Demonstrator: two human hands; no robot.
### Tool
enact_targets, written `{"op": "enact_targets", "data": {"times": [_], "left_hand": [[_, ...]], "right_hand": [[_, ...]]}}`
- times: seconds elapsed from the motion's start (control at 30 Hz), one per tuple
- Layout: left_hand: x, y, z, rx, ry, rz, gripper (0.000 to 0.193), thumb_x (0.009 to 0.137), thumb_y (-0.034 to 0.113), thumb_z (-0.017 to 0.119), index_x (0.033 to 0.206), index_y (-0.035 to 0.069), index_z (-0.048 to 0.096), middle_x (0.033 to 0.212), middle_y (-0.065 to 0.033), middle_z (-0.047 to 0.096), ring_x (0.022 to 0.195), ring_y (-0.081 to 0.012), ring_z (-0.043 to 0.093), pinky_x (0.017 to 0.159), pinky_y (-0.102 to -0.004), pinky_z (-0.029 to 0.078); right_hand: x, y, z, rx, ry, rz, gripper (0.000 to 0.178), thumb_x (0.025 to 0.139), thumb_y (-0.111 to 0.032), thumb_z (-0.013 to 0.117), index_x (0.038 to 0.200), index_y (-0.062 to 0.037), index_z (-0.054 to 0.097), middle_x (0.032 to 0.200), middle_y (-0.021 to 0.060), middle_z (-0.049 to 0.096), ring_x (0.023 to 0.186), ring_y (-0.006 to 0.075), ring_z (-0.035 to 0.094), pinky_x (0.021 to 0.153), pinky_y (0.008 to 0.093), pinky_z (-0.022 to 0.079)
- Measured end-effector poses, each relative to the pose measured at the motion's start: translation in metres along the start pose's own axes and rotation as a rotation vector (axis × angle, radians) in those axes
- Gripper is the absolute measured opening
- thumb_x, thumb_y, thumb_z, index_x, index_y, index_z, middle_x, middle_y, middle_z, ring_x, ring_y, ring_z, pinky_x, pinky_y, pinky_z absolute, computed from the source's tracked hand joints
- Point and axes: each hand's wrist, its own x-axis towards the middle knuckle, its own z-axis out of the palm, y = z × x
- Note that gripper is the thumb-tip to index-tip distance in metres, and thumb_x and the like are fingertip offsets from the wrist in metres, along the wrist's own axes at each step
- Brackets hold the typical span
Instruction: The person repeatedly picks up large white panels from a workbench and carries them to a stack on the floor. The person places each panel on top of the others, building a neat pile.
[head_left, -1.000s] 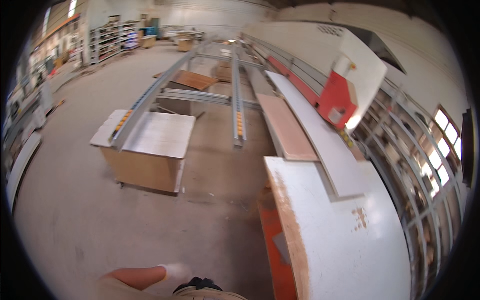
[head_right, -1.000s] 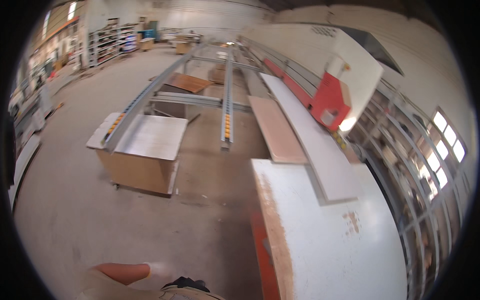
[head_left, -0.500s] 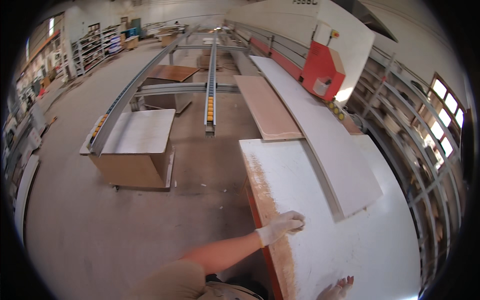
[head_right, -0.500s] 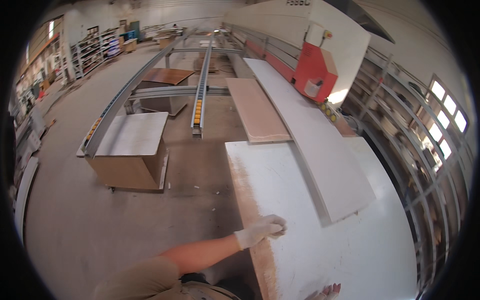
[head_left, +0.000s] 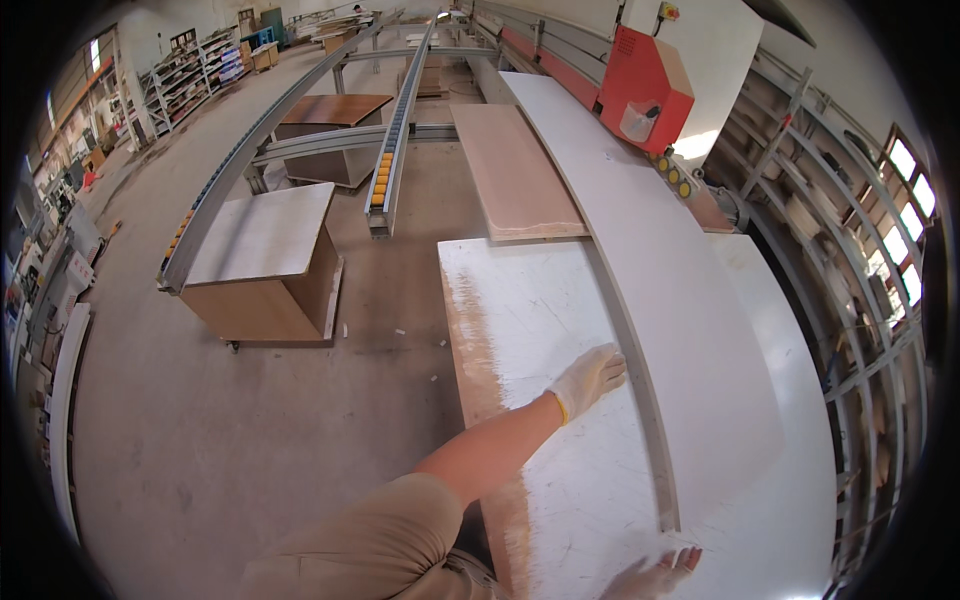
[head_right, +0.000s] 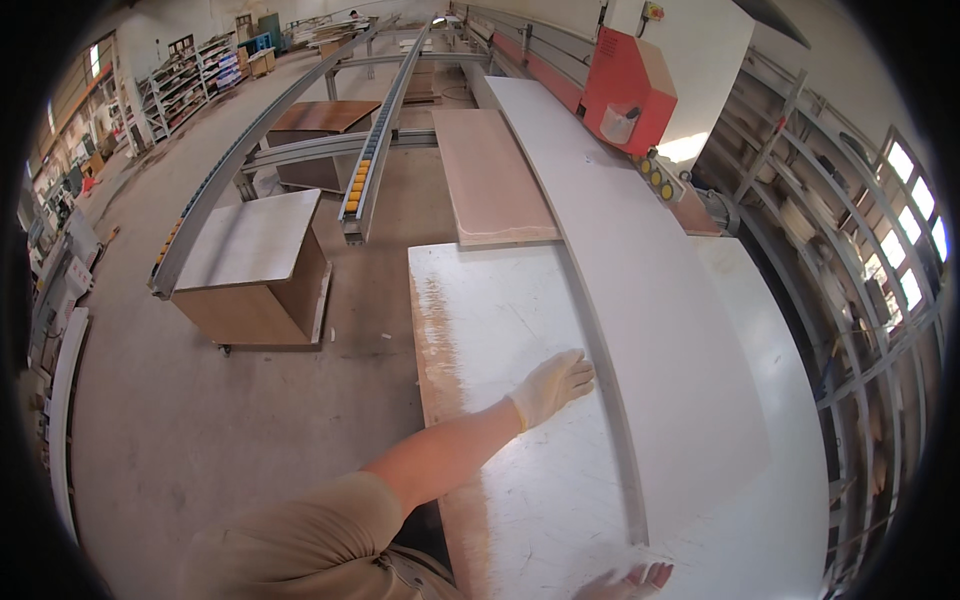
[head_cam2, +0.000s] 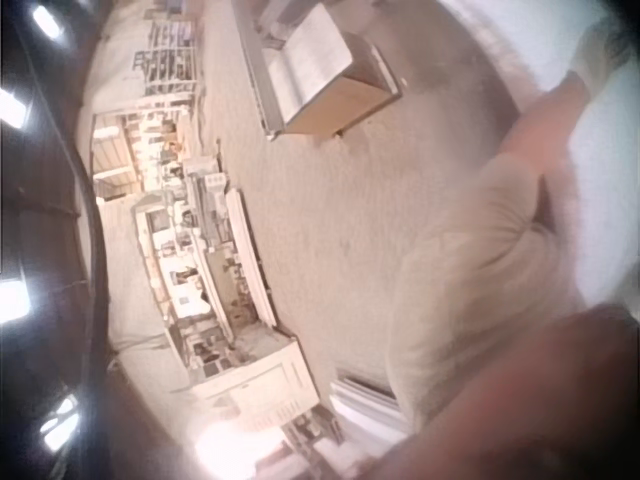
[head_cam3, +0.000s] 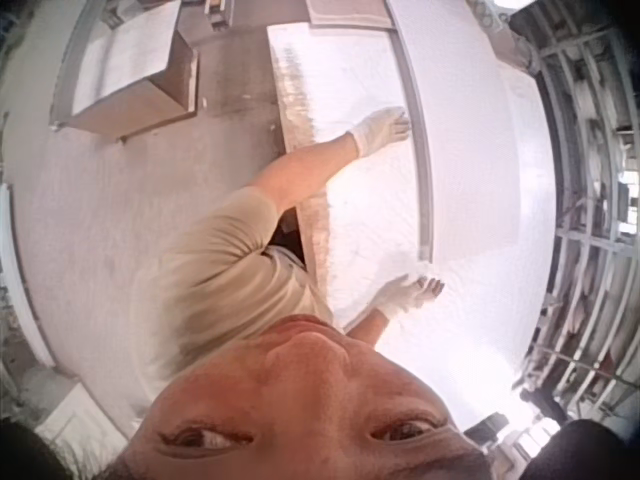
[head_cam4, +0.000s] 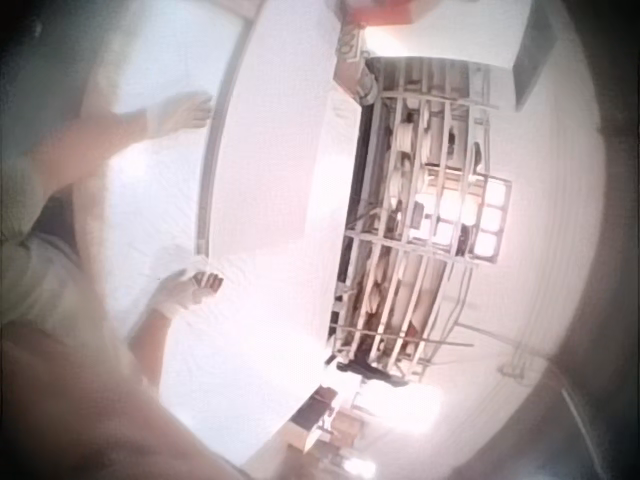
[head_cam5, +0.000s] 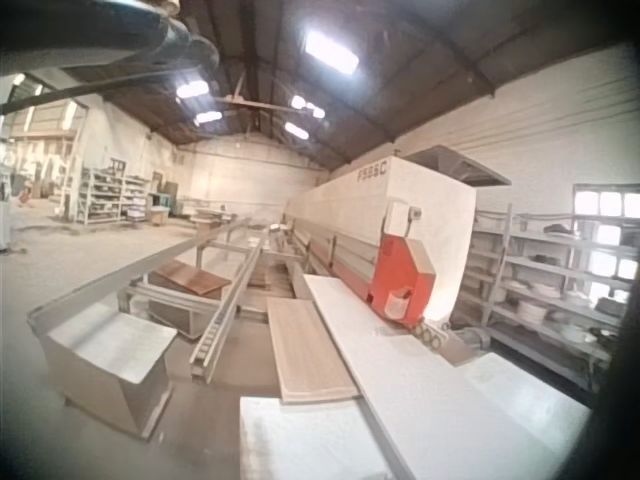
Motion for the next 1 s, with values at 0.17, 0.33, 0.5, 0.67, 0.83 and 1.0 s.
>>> {"op": "enact_targets", "data": {"times": [0.17, 0.33, 0.5, 0.67, 0.83, 1.0], "left_hand": [[0.032, -0.004, -0.003, 0.023, -0.021, -0.012, 0.075, 0.109, 0.041, 0.053, 0.160, -0.008, 0.028, 0.168, -0.0240, 0.030, 0.156, -0.0340, 0.032, 0.127, -0.0463, 0.032], [0.067, -0.026, -0.016, -0.026, -0.113, -0.107, 0.065, 0.108, 0.042, 0.054, 0.158, 0.003, 0.038, 0.165, -0.0148, 0.040, 0.151, -0.0290, 0.039, 0.125, -0.0450, 0.031], [0.071, -0.043, -0.005, 0.018, -0.098, -0.147, 0.057, 0.108, 0.041, 0.057, 0.150, 0.005, 0.048, 0.153, -0.0095, 0.053, 0.137, -0.0257, 0.051, 0.117, -0.0451, 0.039], [0.086, -0.059, -0.024, 0.118, -0.195, -0.016, 0.048, 0.107, 0.042, 0.059, 0.139, 0.008, 0.053, 0.135, -0.0099, 0.063, 0.123, -0.0255, 0.061, 0.105, -0.0492, 0.050], [0.055, -0.130, -0.008, 0.117, -0.183, -0.143, 0.048, 0.105, 0.044, 0.061, 0.132, 0.005, 0.060, 0.117, -0.0135, 0.067, 0.101, -0.0283, 0.066, 0.088, -0.0414, 0.057], [-0.005, -0.190, 0.080, 0.555, -0.004, -0.065, 0.053, 0.102, 0.044, 0.063, 0.129, -0.001, 0.062, 0.117, -0.0192, 0.069, 0.105, -0.0335, 0.067, 0.092, -0.0440, 0.054]], "right_hand": [[0.097, 0.011, -0.033, 0.781, 0.196, 0.508, 0.060, 0.107, -0.031, 0.052, 0.153, 0.0063, 0.040, 0.151, 0.0275, 0.051, 0.144, 0.0402, 0.047, 0.123, 0.0501, 0.037], [0.148, 0.055, -0.094, -0.132, -0.168, 0.108, 0.058, 0.113, -0.034, 0.042, 0.148, 0.0116, 0.048, 0.151, 0.0303, 0.052, 0.144, 0.0413, 0.045, 0.125, 0.0428, 0.033], [0.176, 0.162, -0.180, -0.286, -0.082, 0.215, 0.058, 0.113, -0.034, 0.041, 0.148, 0.0118, 0.049, 0.150, 0.0324, 0.053, 0.139, 0.0412, 0.051, 0.120, 0.0442, 0.039], [0.127, 0.037, -0.145, -0.145, 0.131, 0.587, 0.049, 0.111, -0.030, 0.039, 0.135, 0.0031, 0.066, 0.143, 0.0246, 0.063, 0.134, 0.0372, 0.059, 0.115, 0.0493, 0.046], [0.109, 0.022, -0.055, -0.299, -0.165, 0.237, 0.050, 0.111, -0.031, 0.039, 0.137, 0.0047, 0.063, 0.144, 0.0261, 0.062, 0.134, 0.0380, 0.058, 0.115, 0.0487, 0.045], [0.077, 0.022, -0.024, -0.387, -0.406, -0.046, 0.051, 0.112, -0.032, 0.040, 0.139, 0.0063, 0.060, 0.145, 0.0276, 0.060, 0.135, 0.0389, 0.057, 0.116, 0.0481, 0.044]]}}
